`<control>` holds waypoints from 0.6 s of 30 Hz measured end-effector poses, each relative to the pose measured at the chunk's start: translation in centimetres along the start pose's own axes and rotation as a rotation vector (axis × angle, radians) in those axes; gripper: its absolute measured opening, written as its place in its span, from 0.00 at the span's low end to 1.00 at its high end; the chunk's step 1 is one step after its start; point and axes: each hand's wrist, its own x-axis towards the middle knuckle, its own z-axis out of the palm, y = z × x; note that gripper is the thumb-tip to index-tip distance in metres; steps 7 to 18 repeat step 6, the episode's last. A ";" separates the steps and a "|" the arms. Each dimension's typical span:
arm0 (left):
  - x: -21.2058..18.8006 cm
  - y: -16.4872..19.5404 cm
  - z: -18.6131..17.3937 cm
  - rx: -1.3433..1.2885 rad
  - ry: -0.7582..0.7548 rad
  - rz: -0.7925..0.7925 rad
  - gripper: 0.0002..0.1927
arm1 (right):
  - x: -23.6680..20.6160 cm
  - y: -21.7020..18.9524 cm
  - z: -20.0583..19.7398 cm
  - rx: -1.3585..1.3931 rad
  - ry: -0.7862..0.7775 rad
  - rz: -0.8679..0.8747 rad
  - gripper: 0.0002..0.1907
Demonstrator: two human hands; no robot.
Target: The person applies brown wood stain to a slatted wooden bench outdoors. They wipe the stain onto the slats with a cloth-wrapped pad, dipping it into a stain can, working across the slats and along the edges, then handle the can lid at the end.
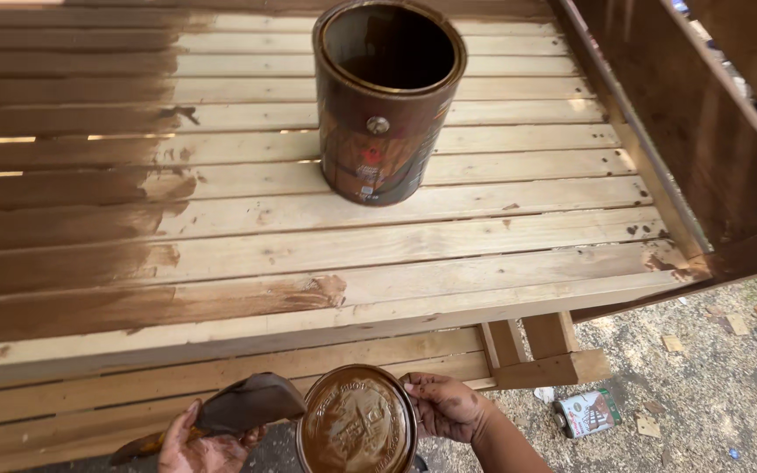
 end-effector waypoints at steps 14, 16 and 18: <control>-0.3 -2.6 -2.4 0.045 0.329 0.091 0.36 | 5.1 2.2 -1.8 -0.048 0.171 -0.030 0.15; -0.3 -2.6 -2.4 0.045 0.329 0.091 0.36 | 5.1 2.2 -1.8 -0.048 0.171 -0.030 0.15; -0.3 -2.6 -2.4 0.045 0.329 0.091 0.36 | 5.1 2.2 -1.8 -0.048 0.171 -0.030 0.15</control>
